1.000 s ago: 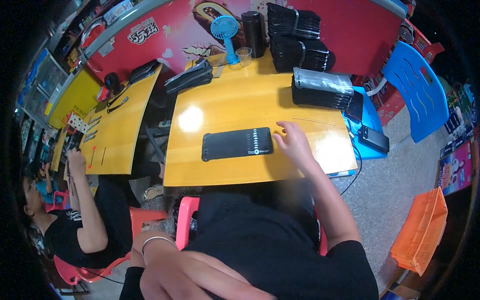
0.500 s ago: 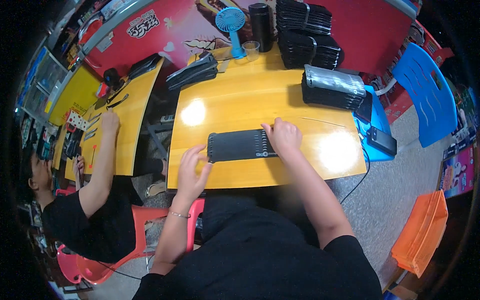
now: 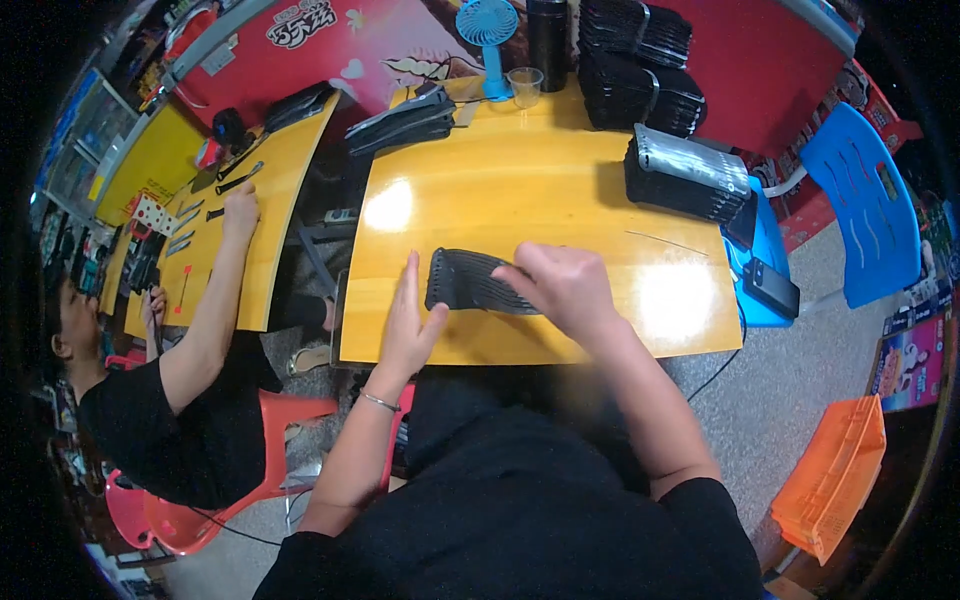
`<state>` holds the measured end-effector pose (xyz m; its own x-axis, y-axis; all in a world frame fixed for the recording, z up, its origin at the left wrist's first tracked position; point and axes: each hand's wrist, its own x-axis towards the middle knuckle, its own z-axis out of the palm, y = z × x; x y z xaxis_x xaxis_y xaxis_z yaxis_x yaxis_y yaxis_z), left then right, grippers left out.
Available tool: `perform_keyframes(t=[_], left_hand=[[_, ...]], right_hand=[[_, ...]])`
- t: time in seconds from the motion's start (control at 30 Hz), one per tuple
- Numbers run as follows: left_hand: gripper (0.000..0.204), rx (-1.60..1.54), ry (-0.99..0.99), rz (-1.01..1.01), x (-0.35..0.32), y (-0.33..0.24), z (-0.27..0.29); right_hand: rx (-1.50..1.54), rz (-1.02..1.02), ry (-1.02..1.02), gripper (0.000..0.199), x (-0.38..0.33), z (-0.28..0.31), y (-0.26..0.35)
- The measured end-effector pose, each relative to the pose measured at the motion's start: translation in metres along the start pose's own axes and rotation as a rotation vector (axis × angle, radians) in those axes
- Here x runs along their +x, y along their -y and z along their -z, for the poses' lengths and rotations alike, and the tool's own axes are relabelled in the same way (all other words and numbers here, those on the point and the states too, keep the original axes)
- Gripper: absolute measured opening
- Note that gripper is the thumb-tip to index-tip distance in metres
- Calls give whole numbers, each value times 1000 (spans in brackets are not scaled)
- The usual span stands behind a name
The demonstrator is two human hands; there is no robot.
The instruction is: The person is assembling and organizing black flexible straps at a manufacturing workspace.
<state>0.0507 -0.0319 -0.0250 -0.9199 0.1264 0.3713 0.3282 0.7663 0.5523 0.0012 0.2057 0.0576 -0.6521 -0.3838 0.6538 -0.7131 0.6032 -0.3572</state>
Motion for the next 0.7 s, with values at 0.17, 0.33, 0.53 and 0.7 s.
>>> perform_keyframes(t=[0.17,0.33,0.53,0.7], left_hand=[[93,-311,11,187,13,-2,2],[109,-574,-41,90,10,-8,-2],[36,-1202,-107,240,7,-33,14],[24,-1128,-228,290,51,-60,20]], right_hand=[[-78,196,65,31,-6,8,29],[21,247,113,29,-25,38,49],[-146,8,28,46,-30,85,40],[242,-449,-54,19,1,67,-6]])
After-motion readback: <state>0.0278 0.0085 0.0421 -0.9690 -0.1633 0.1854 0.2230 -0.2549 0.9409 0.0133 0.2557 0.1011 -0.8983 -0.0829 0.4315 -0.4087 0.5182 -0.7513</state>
